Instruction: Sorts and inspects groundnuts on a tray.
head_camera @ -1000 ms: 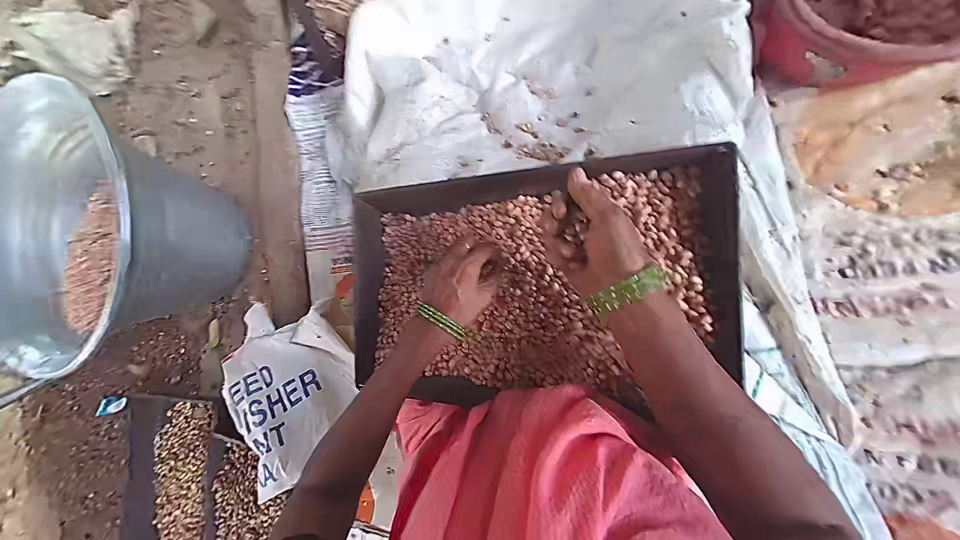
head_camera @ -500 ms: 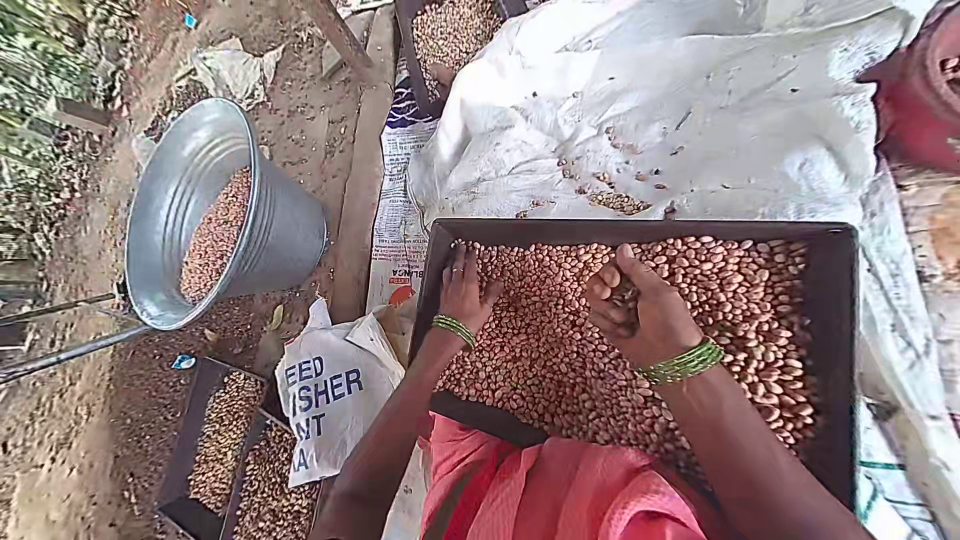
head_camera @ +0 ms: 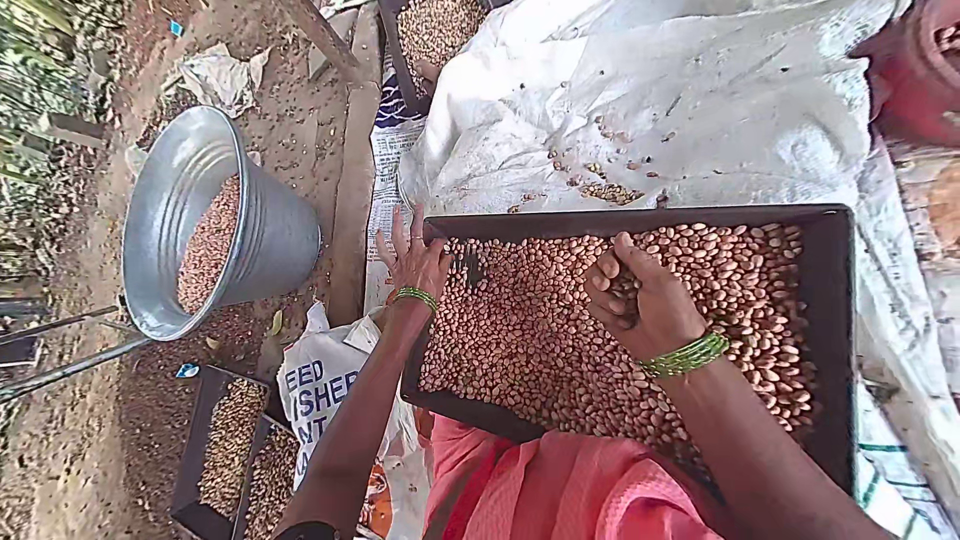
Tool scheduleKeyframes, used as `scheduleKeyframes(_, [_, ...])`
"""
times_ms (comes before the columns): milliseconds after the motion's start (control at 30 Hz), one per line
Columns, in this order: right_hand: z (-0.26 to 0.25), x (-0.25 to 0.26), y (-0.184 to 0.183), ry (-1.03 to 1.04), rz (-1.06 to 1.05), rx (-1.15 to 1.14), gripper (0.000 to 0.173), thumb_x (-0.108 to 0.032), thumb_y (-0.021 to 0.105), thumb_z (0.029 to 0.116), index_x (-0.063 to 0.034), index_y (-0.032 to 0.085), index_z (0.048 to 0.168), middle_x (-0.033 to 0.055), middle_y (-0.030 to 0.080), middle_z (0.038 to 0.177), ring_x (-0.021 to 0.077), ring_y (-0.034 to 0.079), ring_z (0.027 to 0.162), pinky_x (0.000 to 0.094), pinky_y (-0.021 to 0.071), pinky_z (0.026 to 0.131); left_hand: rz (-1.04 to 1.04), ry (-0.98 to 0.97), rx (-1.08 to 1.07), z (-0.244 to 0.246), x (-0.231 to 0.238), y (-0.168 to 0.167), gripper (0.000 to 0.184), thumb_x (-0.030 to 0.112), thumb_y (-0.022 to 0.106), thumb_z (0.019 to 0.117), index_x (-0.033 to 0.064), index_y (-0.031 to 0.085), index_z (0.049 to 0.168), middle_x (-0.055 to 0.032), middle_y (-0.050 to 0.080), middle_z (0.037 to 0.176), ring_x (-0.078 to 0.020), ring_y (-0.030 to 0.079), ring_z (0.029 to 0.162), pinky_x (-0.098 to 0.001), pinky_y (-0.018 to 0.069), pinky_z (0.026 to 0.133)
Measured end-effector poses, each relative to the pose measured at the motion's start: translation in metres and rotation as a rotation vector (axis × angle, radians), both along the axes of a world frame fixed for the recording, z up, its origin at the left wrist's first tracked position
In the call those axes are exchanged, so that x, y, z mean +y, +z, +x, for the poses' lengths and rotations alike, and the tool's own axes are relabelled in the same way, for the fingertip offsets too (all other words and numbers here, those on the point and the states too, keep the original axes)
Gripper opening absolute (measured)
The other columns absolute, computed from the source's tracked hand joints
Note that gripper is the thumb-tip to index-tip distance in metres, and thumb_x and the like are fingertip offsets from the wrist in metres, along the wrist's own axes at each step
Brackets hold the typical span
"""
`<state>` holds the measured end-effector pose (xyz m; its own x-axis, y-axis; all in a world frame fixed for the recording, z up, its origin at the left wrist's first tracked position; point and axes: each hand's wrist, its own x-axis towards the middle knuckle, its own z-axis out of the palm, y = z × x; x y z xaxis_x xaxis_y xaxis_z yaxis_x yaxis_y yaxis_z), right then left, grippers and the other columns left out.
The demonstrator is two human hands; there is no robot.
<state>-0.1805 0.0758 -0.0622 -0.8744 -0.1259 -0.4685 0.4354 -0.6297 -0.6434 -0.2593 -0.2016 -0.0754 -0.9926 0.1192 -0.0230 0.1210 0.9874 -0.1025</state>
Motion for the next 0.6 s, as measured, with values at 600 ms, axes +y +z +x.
scheduleKeyframes(600, [0.010,-0.026,-0.010,0.173,0.130,-0.074,0.049,-0.041,0.030,0.1125,-0.0172,0.051,0.075,-0.0059,0.050,0.061,0.0004,0.034,0.041,0.0151,0.0276,0.038,-0.178,-0.126,-0.070,-0.018,0.001,-0.002,0.033,0.029,0.055,0.1038,0.0066,0.075,0.117,-0.0066,0.027,0.170,-0.0381,0.008,0.159,-0.0746,-0.0027,0.118])
